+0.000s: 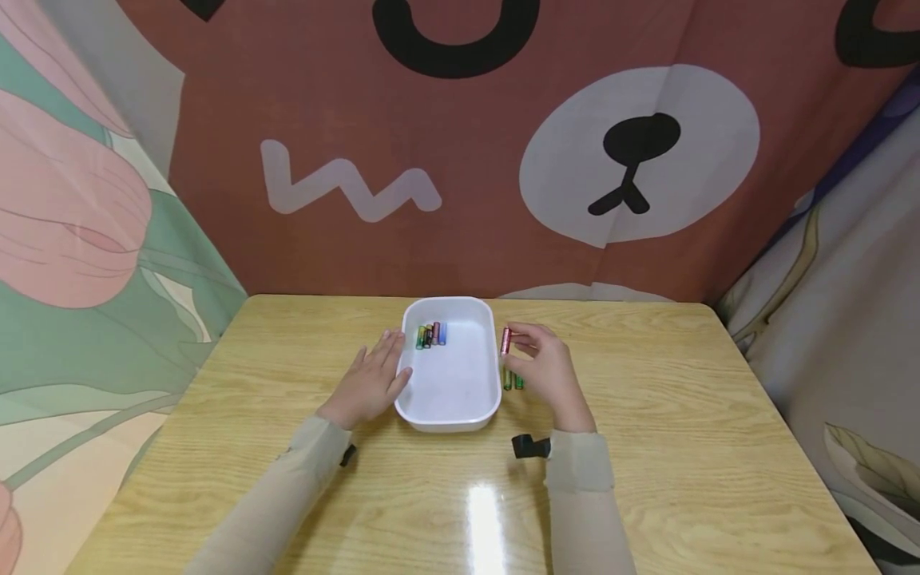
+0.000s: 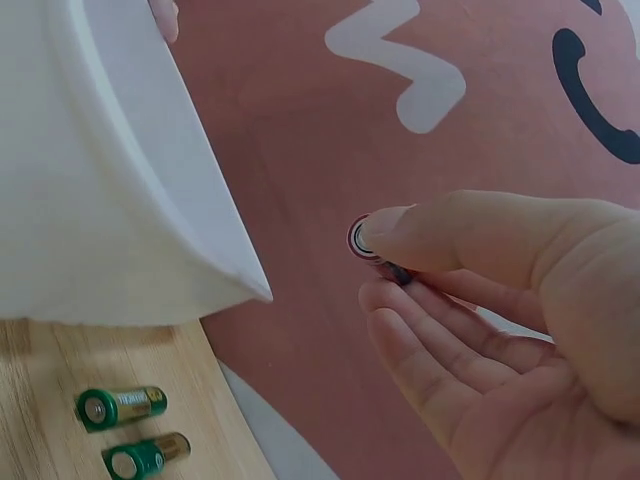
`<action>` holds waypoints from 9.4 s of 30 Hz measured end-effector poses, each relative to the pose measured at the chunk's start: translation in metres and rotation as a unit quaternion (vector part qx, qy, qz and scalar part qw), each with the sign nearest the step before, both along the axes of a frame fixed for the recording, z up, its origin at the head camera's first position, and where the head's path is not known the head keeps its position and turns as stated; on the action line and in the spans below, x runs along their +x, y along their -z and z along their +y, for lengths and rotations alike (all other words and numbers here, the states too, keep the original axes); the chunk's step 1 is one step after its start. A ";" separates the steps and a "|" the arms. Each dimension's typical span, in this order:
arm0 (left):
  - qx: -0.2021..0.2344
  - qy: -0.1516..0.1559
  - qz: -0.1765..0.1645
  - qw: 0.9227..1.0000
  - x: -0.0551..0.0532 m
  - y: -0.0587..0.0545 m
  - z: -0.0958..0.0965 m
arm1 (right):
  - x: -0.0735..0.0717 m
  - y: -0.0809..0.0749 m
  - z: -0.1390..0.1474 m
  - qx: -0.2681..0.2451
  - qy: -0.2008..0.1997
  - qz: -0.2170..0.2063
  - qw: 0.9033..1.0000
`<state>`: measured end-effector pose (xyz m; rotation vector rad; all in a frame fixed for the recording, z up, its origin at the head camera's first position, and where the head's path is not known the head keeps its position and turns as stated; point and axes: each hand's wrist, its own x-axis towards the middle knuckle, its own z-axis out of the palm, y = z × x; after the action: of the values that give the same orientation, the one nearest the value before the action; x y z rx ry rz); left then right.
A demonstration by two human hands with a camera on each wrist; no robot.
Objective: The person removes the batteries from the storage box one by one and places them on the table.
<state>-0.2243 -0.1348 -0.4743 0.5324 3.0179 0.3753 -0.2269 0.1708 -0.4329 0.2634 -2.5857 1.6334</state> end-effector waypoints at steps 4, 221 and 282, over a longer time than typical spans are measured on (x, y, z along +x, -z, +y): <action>0.001 0.001 0.007 1.000 0.001 -0.003 0.001 | -0.002 0.003 0.007 0.004 0.004 0.002 1.000; 0.018 0.002 -0.007 1.000 -0.003 0.006 -0.001 | -0.063 0.002 -0.077 -0.044 -0.026 -0.019 0.999; 0.007 0.005 -0.002 1.000 -0.004 0.005 0.000 | -0.102 0.056 -0.110 0.118 -0.034 -0.075 0.990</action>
<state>-0.2286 -0.1350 -0.4793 0.5467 3.0094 0.3976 -0.3285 0.0610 -0.4889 0.2527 -2.9181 1.4143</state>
